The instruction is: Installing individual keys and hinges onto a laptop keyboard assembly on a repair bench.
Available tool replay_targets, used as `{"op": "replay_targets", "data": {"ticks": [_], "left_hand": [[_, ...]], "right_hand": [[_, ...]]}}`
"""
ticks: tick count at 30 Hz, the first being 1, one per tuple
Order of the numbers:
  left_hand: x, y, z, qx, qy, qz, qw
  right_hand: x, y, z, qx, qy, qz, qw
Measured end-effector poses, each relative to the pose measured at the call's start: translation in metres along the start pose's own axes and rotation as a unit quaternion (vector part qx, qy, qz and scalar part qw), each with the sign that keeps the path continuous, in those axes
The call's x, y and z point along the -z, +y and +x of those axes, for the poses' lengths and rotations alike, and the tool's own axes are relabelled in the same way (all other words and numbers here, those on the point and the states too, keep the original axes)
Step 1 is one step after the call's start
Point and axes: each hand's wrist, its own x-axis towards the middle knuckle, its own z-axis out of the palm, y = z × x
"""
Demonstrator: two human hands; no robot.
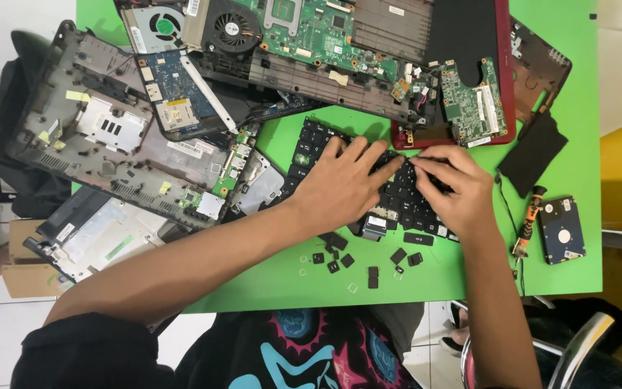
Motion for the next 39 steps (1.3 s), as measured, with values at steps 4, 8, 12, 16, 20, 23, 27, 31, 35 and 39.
{"op": "replay_targets", "data": {"ticks": [4, 8, 12, 16, 20, 23, 27, 31, 35, 39], "left_hand": [[0.003, 0.0, 0.0, 0.003, -0.014, -0.01, 1.0], [0.001, 0.001, 0.0, 0.003, -0.019, -0.008, 1.0], [-0.001, 0.002, -0.001, 0.008, -0.024, -0.004, 1.0], [0.001, 0.003, 0.001, 0.001, -0.017, -0.004, 1.0], [-0.001, 0.002, 0.001, -0.007, -0.014, -0.001, 1.0], [-0.002, 0.004, -0.001, -0.012, -0.008, 0.003, 1.0], [-0.003, 0.003, 0.001, -0.015, 0.004, 0.011, 1.0], [-0.006, 0.002, 0.002, -0.022, 0.001, 0.008, 1.0], [-0.008, 0.002, 0.001, -0.017, -0.009, 0.005, 1.0], [-0.004, 0.004, 0.002, -0.011, -0.021, -0.002, 1.0]], "right_hand": [[-0.002, 0.003, -0.004, 0.004, -0.004, -0.009, 1.0], [-0.001, -0.002, -0.002, 0.012, -0.023, -0.023, 0.999], [0.003, -0.006, 0.005, 0.003, -0.055, -0.018, 0.998], [0.001, 0.005, 0.003, 0.005, -0.051, -0.005, 0.999], [-0.003, 0.007, -0.002, -0.008, -0.018, 0.0, 1.0], [-0.006, 0.007, -0.01, -0.014, -0.005, 0.002, 1.0], [-0.004, 0.009, -0.01, -0.029, -0.005, 0.003, 1.0], [-0.006, 0.012, -0.013, -0.026, 0.002, 0.003, 1.0], [-0.001, 0.007, -0.009, -0.02, -0.035, -0.019, 0.999], [0.01, 0.008, -0.002, -0.048, -0.112, 0.0, 0.993]]}}
